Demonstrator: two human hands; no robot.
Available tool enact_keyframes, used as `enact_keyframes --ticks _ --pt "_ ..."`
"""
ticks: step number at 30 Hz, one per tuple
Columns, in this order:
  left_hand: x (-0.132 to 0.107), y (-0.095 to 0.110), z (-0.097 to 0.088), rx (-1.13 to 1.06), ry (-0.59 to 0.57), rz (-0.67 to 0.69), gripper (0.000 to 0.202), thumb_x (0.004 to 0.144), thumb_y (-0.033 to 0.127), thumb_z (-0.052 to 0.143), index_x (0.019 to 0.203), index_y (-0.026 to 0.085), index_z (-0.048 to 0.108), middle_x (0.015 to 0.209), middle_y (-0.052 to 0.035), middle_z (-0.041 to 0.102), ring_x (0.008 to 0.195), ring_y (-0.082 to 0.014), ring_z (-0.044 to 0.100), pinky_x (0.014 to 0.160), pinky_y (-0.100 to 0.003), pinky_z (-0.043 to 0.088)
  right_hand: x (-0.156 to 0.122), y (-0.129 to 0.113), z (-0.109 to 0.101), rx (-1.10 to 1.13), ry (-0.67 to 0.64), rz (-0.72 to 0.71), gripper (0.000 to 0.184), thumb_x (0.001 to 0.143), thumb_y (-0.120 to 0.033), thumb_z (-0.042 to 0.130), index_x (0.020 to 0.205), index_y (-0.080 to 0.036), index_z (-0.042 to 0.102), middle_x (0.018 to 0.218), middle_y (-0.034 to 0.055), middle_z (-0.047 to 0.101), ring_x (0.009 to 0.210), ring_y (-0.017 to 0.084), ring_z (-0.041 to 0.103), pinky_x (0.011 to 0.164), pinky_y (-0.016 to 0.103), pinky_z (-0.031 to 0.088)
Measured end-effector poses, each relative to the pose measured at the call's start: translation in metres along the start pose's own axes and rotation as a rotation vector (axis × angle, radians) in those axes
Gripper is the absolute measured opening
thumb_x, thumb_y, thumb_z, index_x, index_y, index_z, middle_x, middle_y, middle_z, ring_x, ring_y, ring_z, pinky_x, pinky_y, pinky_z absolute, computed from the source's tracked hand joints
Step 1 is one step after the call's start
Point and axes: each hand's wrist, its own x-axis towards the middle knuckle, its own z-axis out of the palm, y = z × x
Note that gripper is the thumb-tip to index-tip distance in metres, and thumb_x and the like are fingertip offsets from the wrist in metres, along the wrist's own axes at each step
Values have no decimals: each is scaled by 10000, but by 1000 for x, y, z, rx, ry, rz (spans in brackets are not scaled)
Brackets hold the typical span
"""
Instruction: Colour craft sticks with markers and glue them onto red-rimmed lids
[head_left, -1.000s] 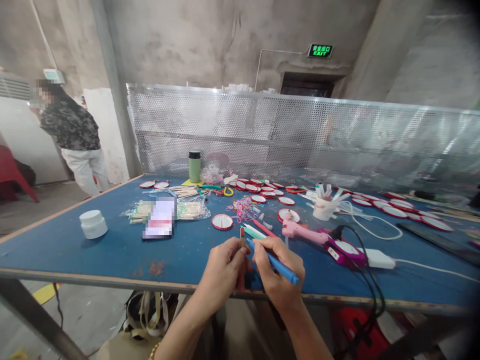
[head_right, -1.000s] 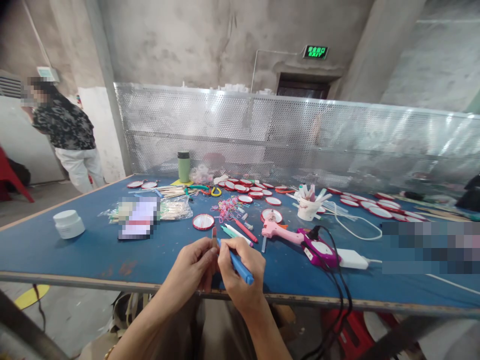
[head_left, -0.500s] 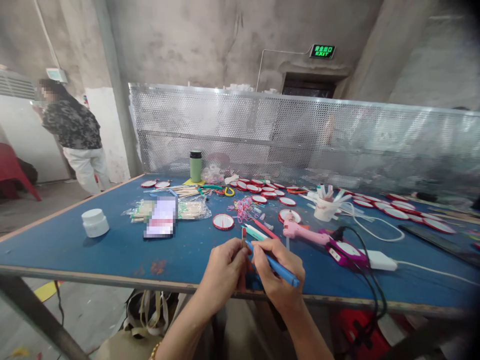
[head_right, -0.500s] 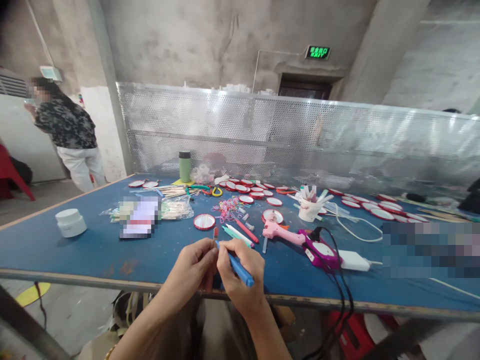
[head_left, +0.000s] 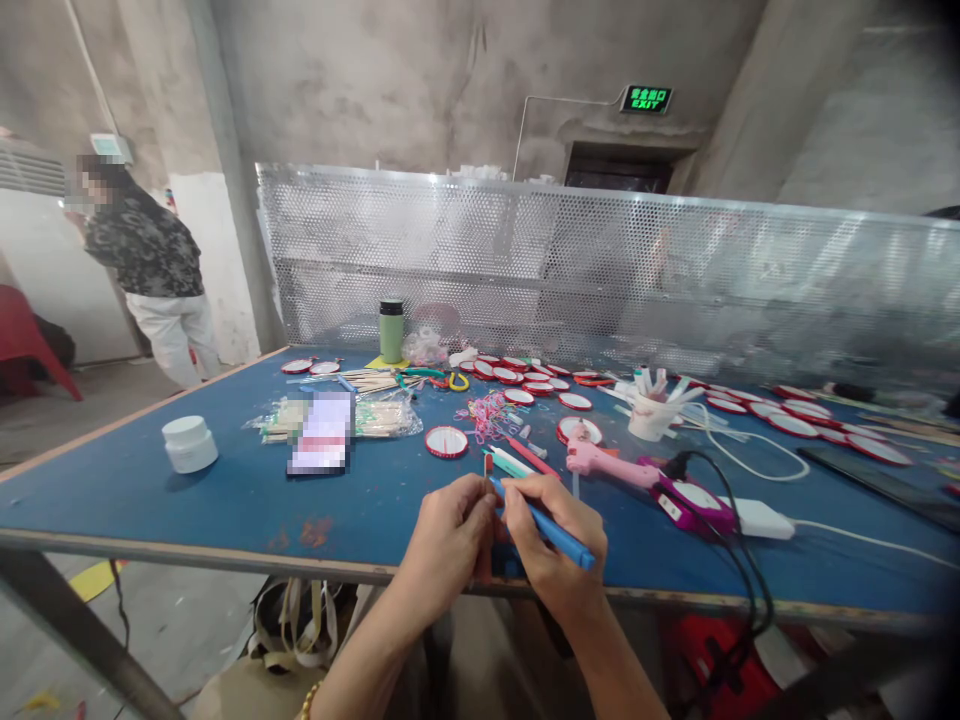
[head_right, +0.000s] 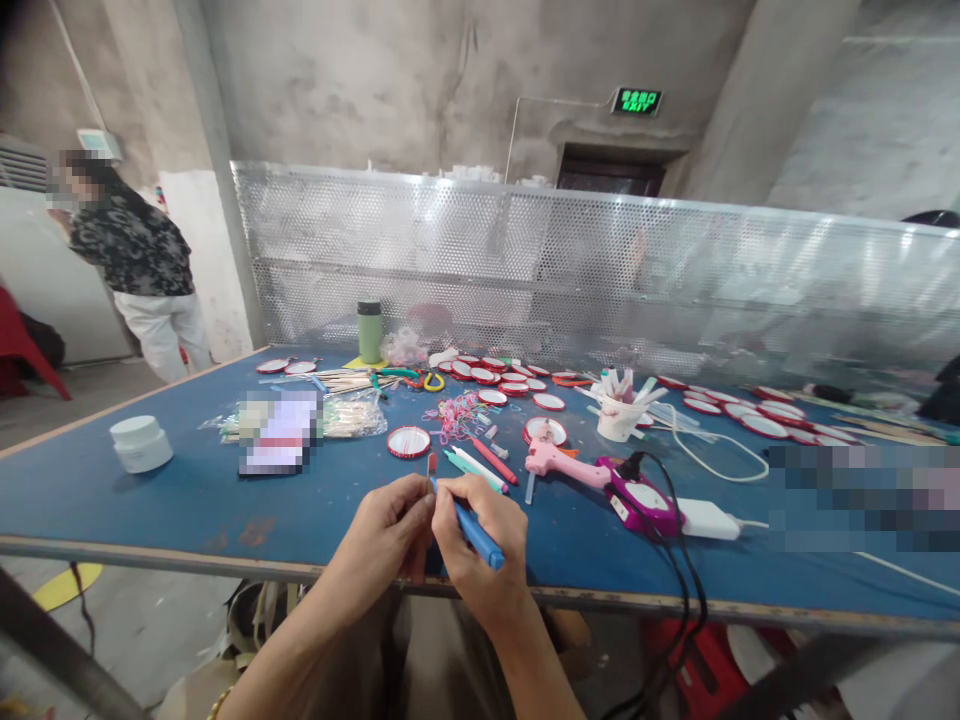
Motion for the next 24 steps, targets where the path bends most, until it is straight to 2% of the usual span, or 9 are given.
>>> enact_keyframes --ticks 24 --pt "0 0 0 4 -3 12 262 917 347 451 703 204 500 460 62 483 347 -101 487 390 -193 317 0 1 1 -6 8 8 114 897 -183 562 829 -202 652 616 -31 644 501 104 597 535 218 466"
